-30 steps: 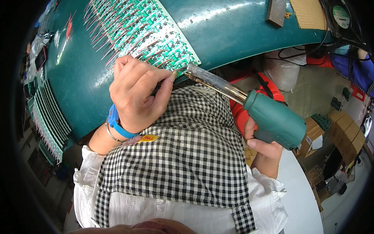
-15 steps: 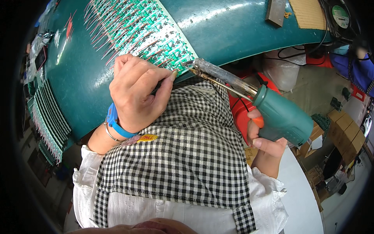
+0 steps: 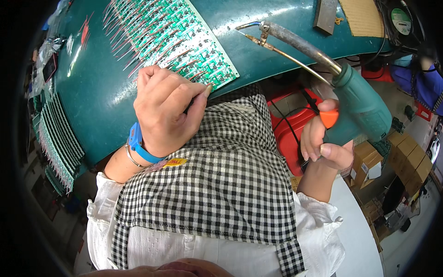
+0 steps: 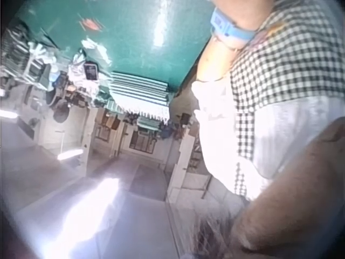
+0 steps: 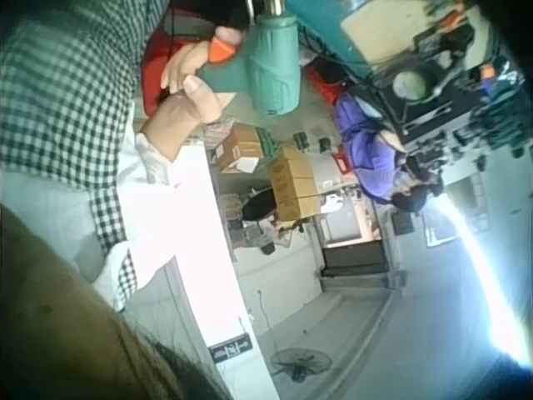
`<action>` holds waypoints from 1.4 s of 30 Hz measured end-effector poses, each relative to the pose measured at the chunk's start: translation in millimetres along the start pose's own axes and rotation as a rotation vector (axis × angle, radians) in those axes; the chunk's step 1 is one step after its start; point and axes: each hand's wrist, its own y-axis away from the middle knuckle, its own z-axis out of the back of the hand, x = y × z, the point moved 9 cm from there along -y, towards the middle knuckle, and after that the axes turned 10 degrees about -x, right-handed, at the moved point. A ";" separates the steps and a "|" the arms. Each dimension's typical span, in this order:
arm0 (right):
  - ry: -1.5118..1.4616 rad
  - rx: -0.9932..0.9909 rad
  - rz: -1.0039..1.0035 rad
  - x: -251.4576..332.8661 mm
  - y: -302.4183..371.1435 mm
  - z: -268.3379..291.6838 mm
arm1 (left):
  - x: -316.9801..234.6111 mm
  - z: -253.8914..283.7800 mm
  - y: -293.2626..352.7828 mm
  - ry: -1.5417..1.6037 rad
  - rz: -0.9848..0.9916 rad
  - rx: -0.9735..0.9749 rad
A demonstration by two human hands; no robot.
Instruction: The person solders electronic components onto circuit board strips with a soldering iron.
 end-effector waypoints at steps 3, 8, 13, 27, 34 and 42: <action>-0.023 0.080 0.047 10.7 -9.5 -11.7 | -3.3 4.2 -3.6 -0.015 -0.004 0.005; -0.002 0.035 0.153 36.2 -47.5 -23.6 | -8.0 3.7 -7.6 -0.041 0.010 0.016; 0.037 0.000 0.335 69.3 -103.1 -38.8 | -10.1 8.2 -2.4 -0.053 -0.005 0.011; 0.266 -0.196 0.254 71.1 -192.5 -13.5 | 76.4 121.5 -0.8 -0.288 0.080 -0.089; 0.607 -0.226 0.354 127.0 -154.7 -64.6 | 283.2 230.9 19.3 -0.552 0.560 -0.338; 1.053 -0.208 0.543 236.6 -136.2 -152.3 | 399.3 242.9 10.1 -0.867 0.803 -0.071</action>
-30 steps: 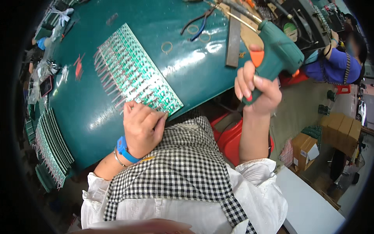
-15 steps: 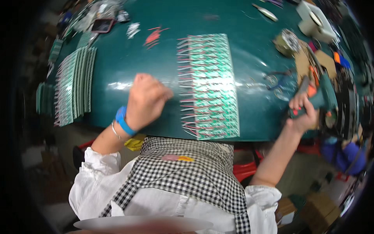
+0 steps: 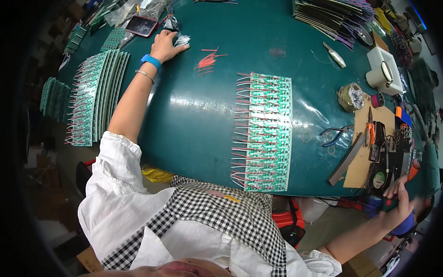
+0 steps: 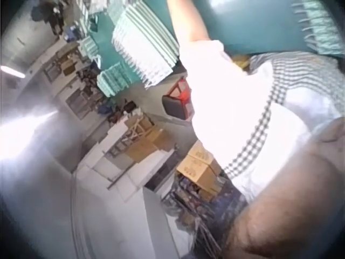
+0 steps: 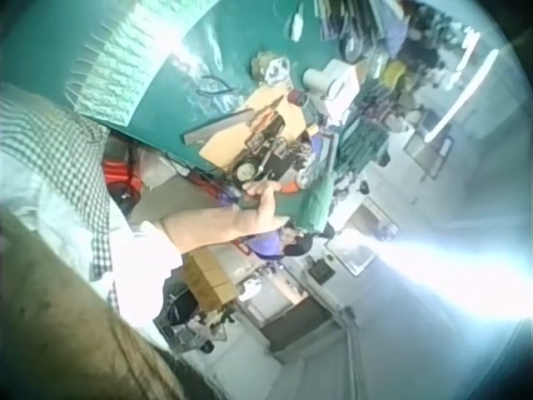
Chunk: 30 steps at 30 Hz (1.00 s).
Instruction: The person solders electronic components onto circuit board strips with a soldering iron.
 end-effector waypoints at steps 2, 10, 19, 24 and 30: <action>-0.025 0.013 0.002 4.0 -5.8 -8.6 | 0.0 -4.5 -7.3 0.023 -0.032 0.071; -0.224 0.112 -0.158 -31.7 24.3 -96.0 | -26.9 25.8 -8.0 0.206 -0.220 -0.055; -0.310 0.133 -0.369 -63.5 51.8 -128.2 | -31.2 30.2 -12.5 0.182 -0.227 0.103; -0.334 0.114 -0.411 -67.5 62.1 -122.7 | -37.3 38.3 -9.8 0.060 -0.383 0.019; -0.396 0.100 -0.496 -81.9 74.4 -117.4 | -35.2 59.7 -7.0 0.044 -0.284 -0.005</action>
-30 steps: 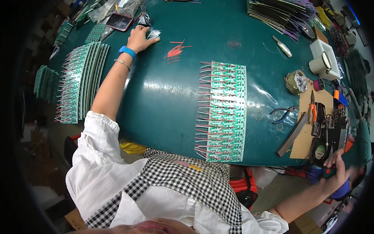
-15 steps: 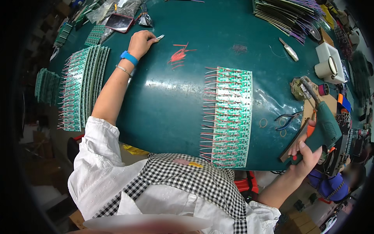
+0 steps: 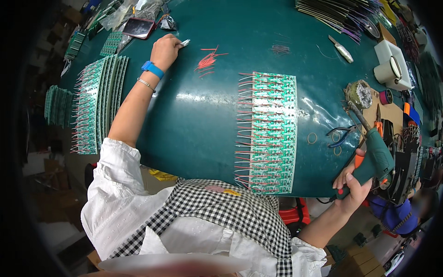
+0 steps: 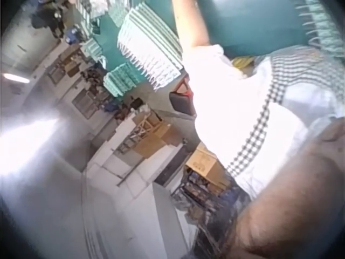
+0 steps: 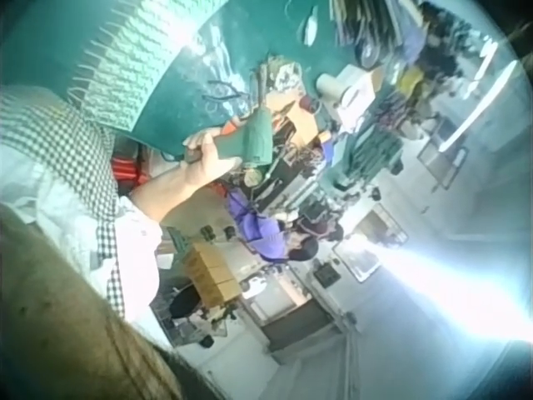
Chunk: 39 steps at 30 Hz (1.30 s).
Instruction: The person solders electronic components onto circuit board strips with a soldering iron.
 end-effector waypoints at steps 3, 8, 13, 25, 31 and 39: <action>-0.015 0.010 0.009 -4.3 3.0 1.1 | -1.0 18.3 6.2 0.143 0.064 -0.141; -0.046 0.012 0.012 -6.0 6.9 3.8 | 11.6 18.9 31.3 0.532 0.385 -0.197; -0.040 0.008 0.023 -6.7 10.8 0.2 | 14.3 10.9 42.4 0.535 0.378 -0.213; -0.030 0.008 0.024 -9.6 16.5 0.1 | 3.7 18.8 46.9 0.369 0.166 -0.278; 0.009 -0.064 0.026 -2.2 19.8 14.7 | 5.3 35.8 42.7 0.477 0.313 -0.374; 0.095 -0.173 0.031 28.6 24.2 48.2 | -7.6 24.3 103.6 0.922 0.608 -0.005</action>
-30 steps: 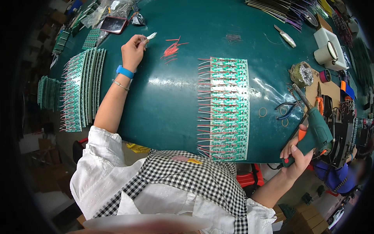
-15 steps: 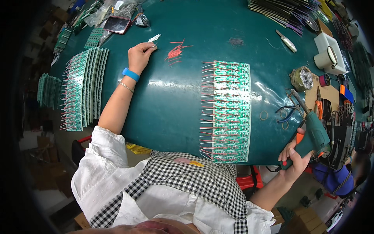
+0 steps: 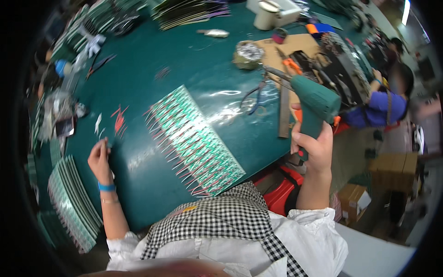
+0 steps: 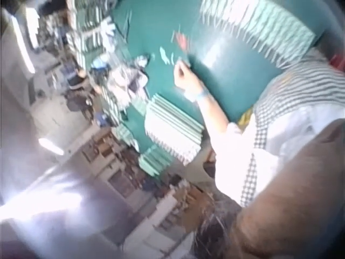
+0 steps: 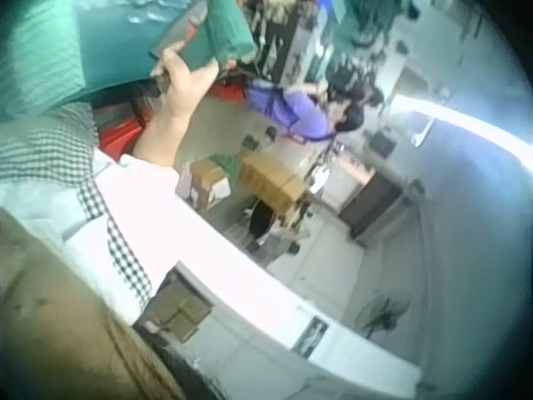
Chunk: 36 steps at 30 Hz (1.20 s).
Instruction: The person solders electronic components onto circuit board strips with a soldering iron.
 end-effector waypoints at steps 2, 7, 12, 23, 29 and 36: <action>0.060 -0.046 0.078 19.4 4.9 13.1 | 20.5 6.9 4.3 -0.044 -0.023 0.048; 0.125 -0.060 0.321 81.2 24.8 29.8 | 19.5 -2.2 10.8 -0.066 -0.177 0.063; 0.062 -0.042 0.310 89.5 27.0 27.0 | -31.7 -30.9 24.1 0.154 -0.106 0.116; -0.382 0.475 0.170 -18.6 34.9 -119.7 | -130.3 -217.1 177.4 0.312 0.387 1.010; -0.293 0.578 0.065 -59.0 52.5 -129.9 | -136.8 -238.1 210.2 0.441 0.613 1.203; -0.249 0.343 0.177 -51.9 29.5 -113.2 | -128.3 -248.5 209.9 0.357 0.652 1.206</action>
